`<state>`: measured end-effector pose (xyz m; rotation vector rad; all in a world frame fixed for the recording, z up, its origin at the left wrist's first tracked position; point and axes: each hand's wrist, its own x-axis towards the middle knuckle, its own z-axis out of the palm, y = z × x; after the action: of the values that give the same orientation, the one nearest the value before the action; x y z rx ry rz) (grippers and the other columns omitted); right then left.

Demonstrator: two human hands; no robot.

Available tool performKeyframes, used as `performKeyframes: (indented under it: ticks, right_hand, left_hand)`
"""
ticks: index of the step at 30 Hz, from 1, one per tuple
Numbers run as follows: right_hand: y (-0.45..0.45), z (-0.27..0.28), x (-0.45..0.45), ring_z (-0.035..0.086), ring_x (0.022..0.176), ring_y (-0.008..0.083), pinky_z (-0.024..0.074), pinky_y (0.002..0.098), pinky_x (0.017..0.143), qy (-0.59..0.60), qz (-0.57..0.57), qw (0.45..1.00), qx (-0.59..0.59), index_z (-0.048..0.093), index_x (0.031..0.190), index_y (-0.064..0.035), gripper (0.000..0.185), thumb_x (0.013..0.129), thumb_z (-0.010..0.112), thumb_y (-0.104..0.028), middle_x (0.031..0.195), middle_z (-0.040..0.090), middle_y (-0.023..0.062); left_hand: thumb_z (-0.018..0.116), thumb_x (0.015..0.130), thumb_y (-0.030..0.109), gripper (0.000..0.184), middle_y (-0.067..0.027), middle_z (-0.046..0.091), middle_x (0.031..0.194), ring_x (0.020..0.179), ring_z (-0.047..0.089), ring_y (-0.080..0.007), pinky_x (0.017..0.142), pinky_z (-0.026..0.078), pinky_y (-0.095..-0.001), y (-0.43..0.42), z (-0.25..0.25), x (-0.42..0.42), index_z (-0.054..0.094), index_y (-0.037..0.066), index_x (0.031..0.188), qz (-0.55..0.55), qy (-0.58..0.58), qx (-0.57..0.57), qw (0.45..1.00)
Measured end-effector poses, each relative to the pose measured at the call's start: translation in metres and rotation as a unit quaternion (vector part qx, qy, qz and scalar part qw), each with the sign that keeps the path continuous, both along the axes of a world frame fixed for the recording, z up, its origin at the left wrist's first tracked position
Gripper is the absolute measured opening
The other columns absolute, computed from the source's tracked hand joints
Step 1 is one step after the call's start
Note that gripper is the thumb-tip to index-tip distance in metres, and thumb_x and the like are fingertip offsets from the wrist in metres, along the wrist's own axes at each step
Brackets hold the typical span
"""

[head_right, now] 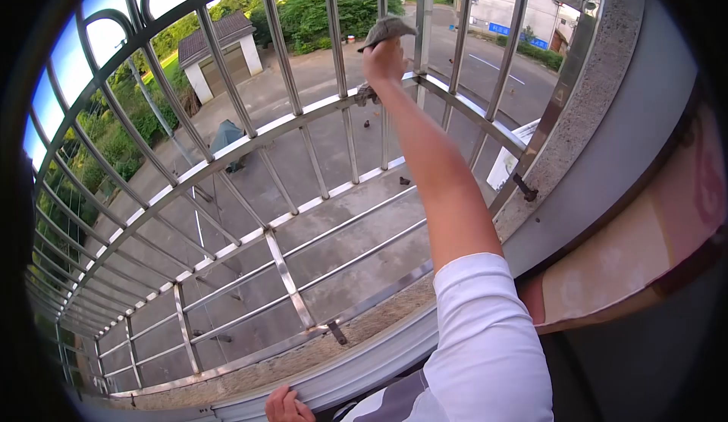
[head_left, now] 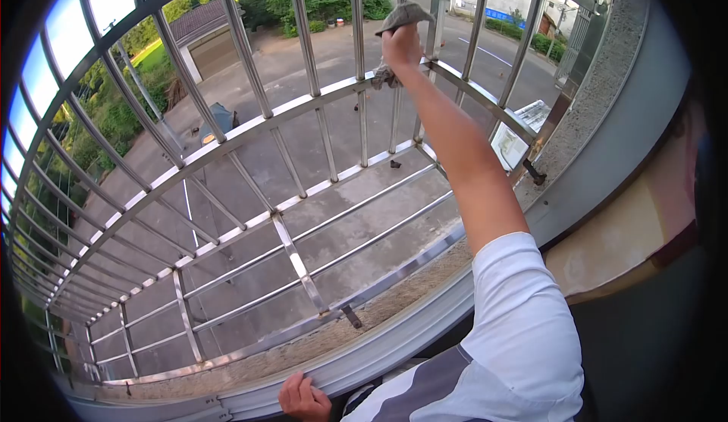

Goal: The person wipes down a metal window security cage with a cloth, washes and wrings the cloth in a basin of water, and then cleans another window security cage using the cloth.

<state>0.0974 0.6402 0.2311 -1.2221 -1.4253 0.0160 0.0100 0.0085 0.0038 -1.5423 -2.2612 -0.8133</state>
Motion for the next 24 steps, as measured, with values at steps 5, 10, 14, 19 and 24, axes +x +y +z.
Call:
performKeyframes:
  ticks: [5,10,14,19,24]
  right_hand:
    - [-0.009,-0.036,0.038,0.056,0.099,0.0399,0.0417,0.0468,0.089,-0.146,0.013,0.987,-0.071,0.048,0.112,-0.0040,0.042,0.075,0.058,-0.022,0.100,0.061,0.0202]
    - [0.011,0.017,0.054,0.049,0.102,0.0422,0.0357,0.0463,0.094,-0.013,0.061,0.984,0.166,0.051,0.112,-0.0010,0.042,0.071,0.057,-0.008,0.107,0.056,0.0247]
    - [0.074,0.098,0.055,0.043,0.114,0.0409,0.0337,0.0472,0.099,0.071,-0.127,0.957,0.251,0.045,0.119,0.0050,0.049,0.075,0.058,-0.012,0.125,0.046,0.0246]
    - [0.101,0.089,0.065,0.054,0.106,0.0442,0.0435,0.0457,0.094,0.039,-0.130,0.991,0.021,0.058,0.108,0.0026,0.038,0.079,0.053,-0.021,0.113,0.057,0.0288]
    - [0.066,-0.005,0.079,0.058,0.106,0.0386,0.0450,0.0455,0.093,-0.168,-0.072,0.973,-0.141,0.066,0.102,-0.0005,0.037,0.083,0.047,-0.026,0.114,0.060,0.0237]
  left_hand:
    - [0.053,0.077,0.009,0.020,-0.0119,0.066,0.098,0.089,0.061,-0.0312,0.080,0.047,-0.0422,0.000,0.001,-0.001,0.068,0.007,0.091,0.000,0.013,-0.004,1.000]
    - [0.054,0.077,0.009,0.020,-0.0128,0.065,0.099,0.090,0.060,-0.0322,0.081,0.047,-0.0428,-0.001,-0.002,-0.002,0.068,0.006,0.091,-0.001,0.006,-0.002,1.000]
    - [0.054,0.077,0.008,0.020,-0.0133,0.065,0.099,0.091,0.060,-0.0327,0.082,0.047,-0.0432,-0.003,-0.001,-0.002,0.067,0.005,0.091,-0.002,0.004,-0.008,1.000]
    - [0.053,0.077,0.008,0.020,-0.0136,0.065,0.099,0.091,0.060,-0.0329,0.082,0.047,-0.0431,0.001,0.007,-0.001,0.067,0.005,0.090,-0.001,0.001,-0.021,1.000]
    - [0.054,0.076,0.008,0.019,-0.0132,0.065,0.097,0.088,0.060,-0.0328,0.079,0.047,-0.0429,-0.003,-0.002,-0.001,0.067,0.006,0.090,-0.010,0.003,-0.012,1.000]
